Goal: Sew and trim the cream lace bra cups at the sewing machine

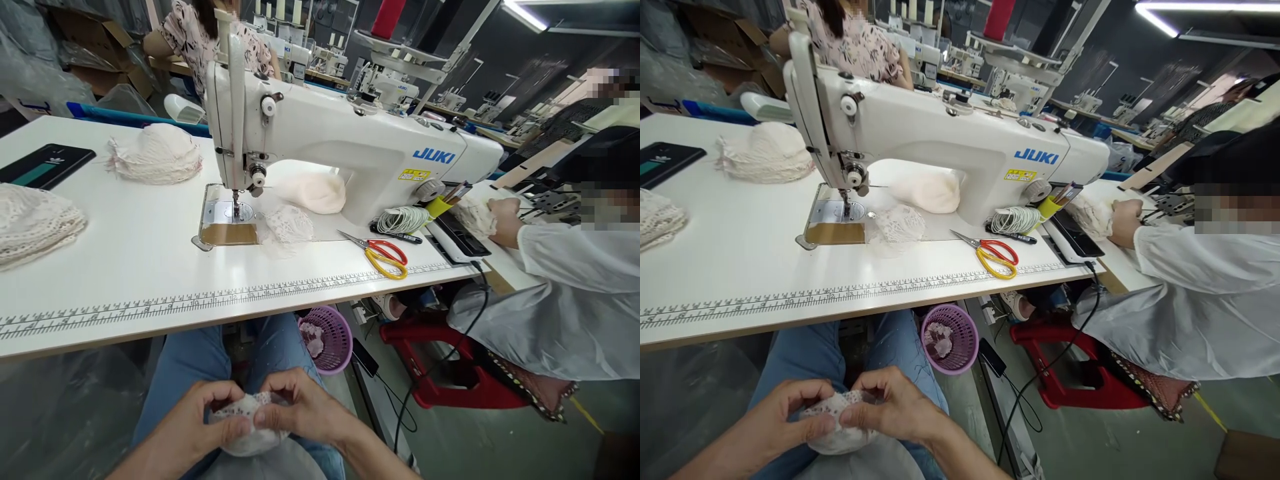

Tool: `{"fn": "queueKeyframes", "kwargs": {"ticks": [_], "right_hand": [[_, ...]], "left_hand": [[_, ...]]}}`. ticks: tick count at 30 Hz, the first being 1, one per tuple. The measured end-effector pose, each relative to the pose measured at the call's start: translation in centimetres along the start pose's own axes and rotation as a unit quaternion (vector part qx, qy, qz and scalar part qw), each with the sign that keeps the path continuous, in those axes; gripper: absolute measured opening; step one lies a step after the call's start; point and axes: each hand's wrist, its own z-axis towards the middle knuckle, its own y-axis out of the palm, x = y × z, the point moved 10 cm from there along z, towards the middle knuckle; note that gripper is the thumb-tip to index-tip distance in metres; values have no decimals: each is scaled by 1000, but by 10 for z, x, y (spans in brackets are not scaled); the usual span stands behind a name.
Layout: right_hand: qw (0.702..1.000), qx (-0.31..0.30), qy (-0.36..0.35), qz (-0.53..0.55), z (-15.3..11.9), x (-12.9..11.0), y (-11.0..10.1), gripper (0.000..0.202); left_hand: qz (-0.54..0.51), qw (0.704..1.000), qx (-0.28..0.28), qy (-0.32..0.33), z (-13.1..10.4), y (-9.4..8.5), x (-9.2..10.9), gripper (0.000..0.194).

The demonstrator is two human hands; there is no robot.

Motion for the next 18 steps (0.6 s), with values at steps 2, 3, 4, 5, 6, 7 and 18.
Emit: {"fn": "queueKeyframes", "kwargs": {"ticks": [2, 3, 4, 5, 6, 7, 18], "right_hand": [[1000, 4, -8, -10, 1, 0, 0, 46], [1000, 7, -9, -15, 1, 0, 0, 45], [1000, 8, -9, -18, 1, 0, 0, 45], [1000, 9, -6, -17, 2, 1, 0, 45], [1000, 8, -2, -12, 2, 2, 0, 45], [1000, 7, 1, -5, 2, 3, 0, 46], [999, -27, 21, -2, -4, 2, -1, 49]], "left_hand": [[-10, 1000, 14, 0, 0, -1, -1, 41], [-13, 1000, 27, 2, 0, -3, -2, 43], [-17, 999, 41, 5, 0, -6, -3, 45], [-24, 998, 53, 8, -1, -9, -5, 46], [-34, 998, 60, 8, -1, -11, -6, 47], [-47, 997, 64, 6, -1, -13, -8, 48], [-138, 990, 19, -28, 2, -10, -13, 47]]}}
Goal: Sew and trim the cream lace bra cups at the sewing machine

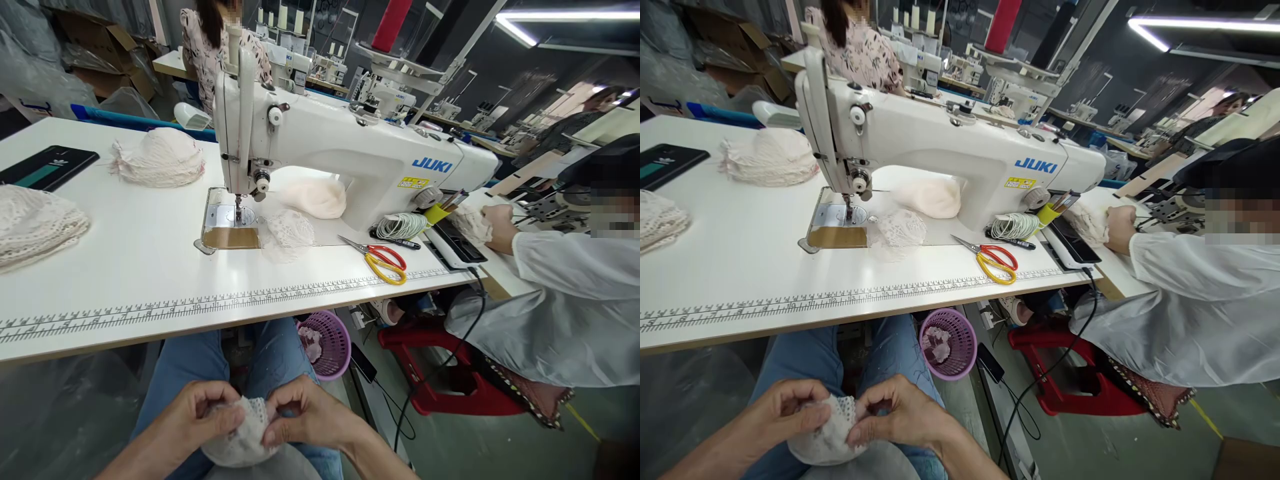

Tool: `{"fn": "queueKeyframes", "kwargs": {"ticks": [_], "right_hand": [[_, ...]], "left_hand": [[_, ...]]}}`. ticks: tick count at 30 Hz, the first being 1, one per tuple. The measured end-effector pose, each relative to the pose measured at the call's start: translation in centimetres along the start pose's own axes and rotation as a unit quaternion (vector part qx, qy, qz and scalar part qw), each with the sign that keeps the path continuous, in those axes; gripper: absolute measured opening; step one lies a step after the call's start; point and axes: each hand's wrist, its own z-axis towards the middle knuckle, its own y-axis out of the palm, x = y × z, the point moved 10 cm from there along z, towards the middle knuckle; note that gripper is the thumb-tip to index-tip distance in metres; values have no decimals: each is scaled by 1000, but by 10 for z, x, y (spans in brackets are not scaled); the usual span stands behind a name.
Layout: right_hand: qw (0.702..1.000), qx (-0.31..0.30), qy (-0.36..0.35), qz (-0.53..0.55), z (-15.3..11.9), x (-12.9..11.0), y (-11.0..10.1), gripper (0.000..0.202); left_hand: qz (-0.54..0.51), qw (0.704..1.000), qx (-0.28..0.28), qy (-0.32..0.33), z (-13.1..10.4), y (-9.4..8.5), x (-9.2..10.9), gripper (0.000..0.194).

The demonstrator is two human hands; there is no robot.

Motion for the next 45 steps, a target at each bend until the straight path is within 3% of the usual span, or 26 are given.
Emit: {"fn": "queueKeyframes", "kwargs": {"ticks": [8, 15, 21, 26, 30, 38, 45], "right_hand": [[998, 54, -21, -19, 11, -5, 3, 51], [998, 58, -22, 22, 12, -5, 2, 48], [996, 75, -25, 32, 9, -7, -1, 43], [996, 82, -38, 2, -2, -8, -10, 43], [997, 71, -35, -22, -6, -11, -8, 45], [993, 103, -53, 0, 1, -17, -6, 51], [995, 90, -46, 8, 7, -15, -2, 52]], "left_hand": [[57, 997, 43, 40, 2, -7, 2, 55], [4, 1000, -2, 26, 1, -3, 5, 49], [24, 997, 35, 58, 2, -8, 20, 47], [33, 999, 22, 22, 6, -6, 17, 52], [41, 999, 10, 30, 9, -1, 17, 52], [21, 998, 20, 55, 12, -1, 15, 49], [-6, 999, -17, 32, 7, 1, 2, 50]]}}
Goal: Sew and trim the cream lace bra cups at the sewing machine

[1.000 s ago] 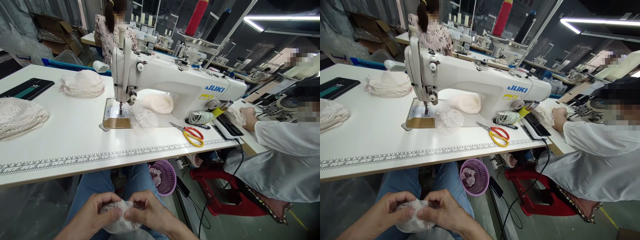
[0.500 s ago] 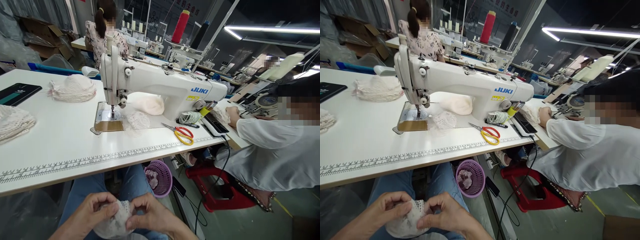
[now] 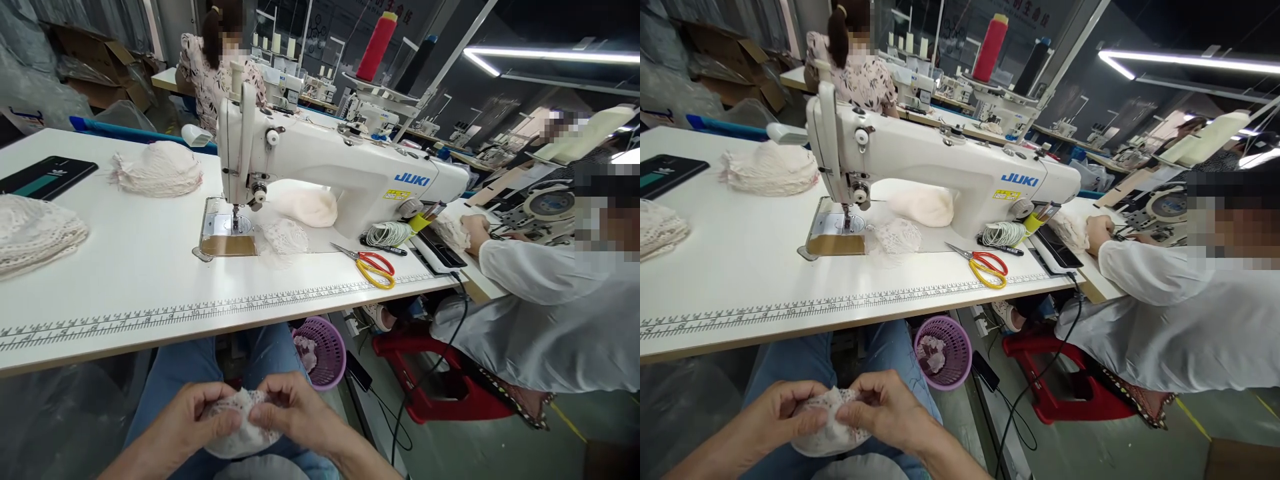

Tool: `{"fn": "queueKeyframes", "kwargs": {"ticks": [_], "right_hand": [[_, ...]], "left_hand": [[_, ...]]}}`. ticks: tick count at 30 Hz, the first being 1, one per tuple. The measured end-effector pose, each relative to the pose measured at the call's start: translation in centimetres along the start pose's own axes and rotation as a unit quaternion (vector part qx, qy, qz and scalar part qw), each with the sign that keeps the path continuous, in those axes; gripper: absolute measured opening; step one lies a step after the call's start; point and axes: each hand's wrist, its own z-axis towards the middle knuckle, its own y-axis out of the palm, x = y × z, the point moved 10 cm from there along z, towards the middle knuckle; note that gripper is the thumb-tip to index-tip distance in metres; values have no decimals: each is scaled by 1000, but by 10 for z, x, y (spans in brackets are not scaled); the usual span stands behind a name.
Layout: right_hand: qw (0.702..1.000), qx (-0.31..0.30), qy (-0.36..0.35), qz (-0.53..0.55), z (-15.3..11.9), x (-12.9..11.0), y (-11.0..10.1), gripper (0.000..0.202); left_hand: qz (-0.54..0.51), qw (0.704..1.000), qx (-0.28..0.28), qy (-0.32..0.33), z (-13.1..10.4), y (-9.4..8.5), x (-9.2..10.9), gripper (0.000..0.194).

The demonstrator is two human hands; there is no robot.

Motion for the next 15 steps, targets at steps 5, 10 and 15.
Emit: {"fn": "queueKeyframes", "kwargs": {"ticks": [5, 10, 15], "right_hand": [[1000, -10, 23, 17, 5, 1, 6, 48], [996, -35, 68, 42, 5, 11, 8, 47], [998, -33, 58, 22, 0, 14, -1, 42]], "left_hand": [[5, 1000, 20, -17, -2, -9, -1, 48], [-37, 999, 30, -17, -5, -12, 8, 45], [-86, 994, 46, -50, -13, -12, 5, 38]]}}
